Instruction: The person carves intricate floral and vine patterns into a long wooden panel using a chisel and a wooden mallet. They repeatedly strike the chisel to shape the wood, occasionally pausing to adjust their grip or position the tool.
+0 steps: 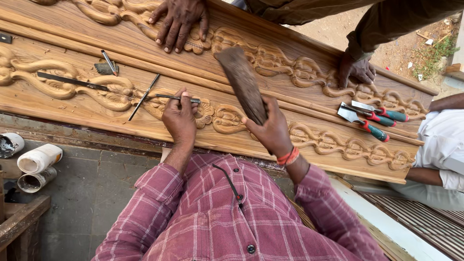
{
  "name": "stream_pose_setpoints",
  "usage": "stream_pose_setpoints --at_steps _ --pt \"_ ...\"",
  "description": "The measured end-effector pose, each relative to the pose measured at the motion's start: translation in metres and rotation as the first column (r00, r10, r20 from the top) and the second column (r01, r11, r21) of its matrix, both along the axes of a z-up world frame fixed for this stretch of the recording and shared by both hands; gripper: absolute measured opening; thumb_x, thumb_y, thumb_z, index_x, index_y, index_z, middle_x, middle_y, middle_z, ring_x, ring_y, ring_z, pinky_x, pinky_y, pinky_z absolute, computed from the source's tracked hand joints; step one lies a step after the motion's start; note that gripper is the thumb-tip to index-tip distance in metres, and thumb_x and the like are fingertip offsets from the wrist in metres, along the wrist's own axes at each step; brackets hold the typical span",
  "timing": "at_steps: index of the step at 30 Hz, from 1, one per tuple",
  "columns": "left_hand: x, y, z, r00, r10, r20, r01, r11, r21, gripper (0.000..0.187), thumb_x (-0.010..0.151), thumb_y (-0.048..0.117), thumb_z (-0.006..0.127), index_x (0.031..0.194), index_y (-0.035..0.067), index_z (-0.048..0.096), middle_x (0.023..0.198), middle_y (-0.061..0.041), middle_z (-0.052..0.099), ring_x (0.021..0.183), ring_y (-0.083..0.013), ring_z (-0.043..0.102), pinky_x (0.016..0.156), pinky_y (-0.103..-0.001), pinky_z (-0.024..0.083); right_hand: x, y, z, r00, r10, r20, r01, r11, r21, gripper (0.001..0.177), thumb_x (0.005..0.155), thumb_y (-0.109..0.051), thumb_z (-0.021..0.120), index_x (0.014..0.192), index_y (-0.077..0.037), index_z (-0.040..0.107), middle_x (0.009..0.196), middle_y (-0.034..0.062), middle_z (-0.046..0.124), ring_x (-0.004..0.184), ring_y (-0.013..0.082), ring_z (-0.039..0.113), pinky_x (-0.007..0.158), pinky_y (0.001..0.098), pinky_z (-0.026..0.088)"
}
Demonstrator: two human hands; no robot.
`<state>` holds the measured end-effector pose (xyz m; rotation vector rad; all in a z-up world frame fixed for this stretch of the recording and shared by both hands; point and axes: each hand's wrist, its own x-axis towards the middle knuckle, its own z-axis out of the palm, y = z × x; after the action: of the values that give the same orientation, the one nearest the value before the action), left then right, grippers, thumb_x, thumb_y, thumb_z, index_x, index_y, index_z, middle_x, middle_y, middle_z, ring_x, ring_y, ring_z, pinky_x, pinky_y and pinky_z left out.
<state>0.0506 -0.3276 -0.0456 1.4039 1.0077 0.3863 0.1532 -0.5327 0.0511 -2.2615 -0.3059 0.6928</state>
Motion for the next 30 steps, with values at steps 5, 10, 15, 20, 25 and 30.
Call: stream_pose_setpoints --at_steps 5,10,15,20,25,30 --pt "0.003 -0.005 0.003 1.0 0.005 0.027 -0.008 0.996 0.087 0.027 0.106 0.019 0.061 0.116 -0.003 0.072 0.113 -0.012 0.07 0.08 -0.0107 0.073 0.064 -0.022 0.063 0.036 0.034 0.035 0.839 0.398 0.371 -0.432 0.902 0.009 0.071 0.086 -0.034 0.083 0.145 -0.009 0.051 0.116 0.0158 0.072 0.094 0.0273 0.076 0.084 0.0397 0.061" --pt "0.002 -0.004 0.0 0.999 -0.025 0.023 0.019 0.977 0.214 0.026 0.105 0.019 0.064 0.096 -0.005 0.071 0.109 -0.009 0.071 0.079 -0.0108 0.074 0.061 -0.025 0.063 0.06 0.071 0.062 0.728 0.63 0.271 -0.643 0.764 -0.049 0.09 0.081 -0.029 0.074 0.162 -0.02 0.036 0.134 0.0133 0.072 0.075 0.0266 0.073 0.075 0.041 0.06" --pt "-0.001 -0.005 -0.001 0.996 -0.068 -0.057 0.086 0.907 0.413 0.027 0.106 0.014 0.068 0.085 -0.004 0.069 0.08 -0.008 0.066 0.071 -0.0177 0.065 0.06 -0.037 0.049 0.068 0.096 0.075 0.62 0.682 0.389 -0.732 0.681 -0.028 0.095 0.079 -0.027 0.073 0.165 -0.021 0.033 0.136 0.0139 0.071 0.085 0.0294 0.073 0.077 0.0419 0.059" --pt "0.002 -0.008 0.0 0.992 -0.076 -0.1 0.116 0.86 0.496 0.024 0.103 0.009 0.07 0.083 -0.004 0.065 0.08 -0.012 0.064 0.072 -0.0262 0.065 0.064 -0.043 0.049 0.069 0.107 0.072 0.553 0.731 0.401 -0.753 0.644 -0.135 0.097 0.078 -0.029 0.077 0.165 -0.021 0.034 0.115 0.0109 0.073 0.088 0.0309 0.072 0.076 0.0434 0.057" --pt "0.007 -0.01 0.005 0.997 -0.048 -0.059 0.073 0.819 0.569 0.009 0.099 0.005 0.064 0.101 -0.002 0.068 0.094 -0.016 0.07 0.088 -0.0318 0.073 0.076 -0.045 0.058 0.069 0.111 0.071 0.48 0.762 0.433 -0.794 0.588 -0.154 0.092 0.082 -0.033 0.082 0.161 -0.02 0.037 0.104 0.0083 0.07 0.086 0.0303 0.07 0.071 0.0447 0.054" --pt "0.006 -0.01 0.006 0.974 -0.106 -0.2 0.209 0.758 0.618 0.014 0.097 0.009 0.067 0.103 -0.003 0.067 0.098 -0.02 0.071 0.089 -0.0376 0.072 0.077 -0.049 0.058 0.067 0.109 0.07 0.485 0.72 0.496 -0.796 0.598 -0.091 0.085 0.094 -0.032 0.077 0.165 -0.02 0.031 0.106 0.0076 0.067 0.088 0.0293 0.068 0.074 0.0444 0.053"
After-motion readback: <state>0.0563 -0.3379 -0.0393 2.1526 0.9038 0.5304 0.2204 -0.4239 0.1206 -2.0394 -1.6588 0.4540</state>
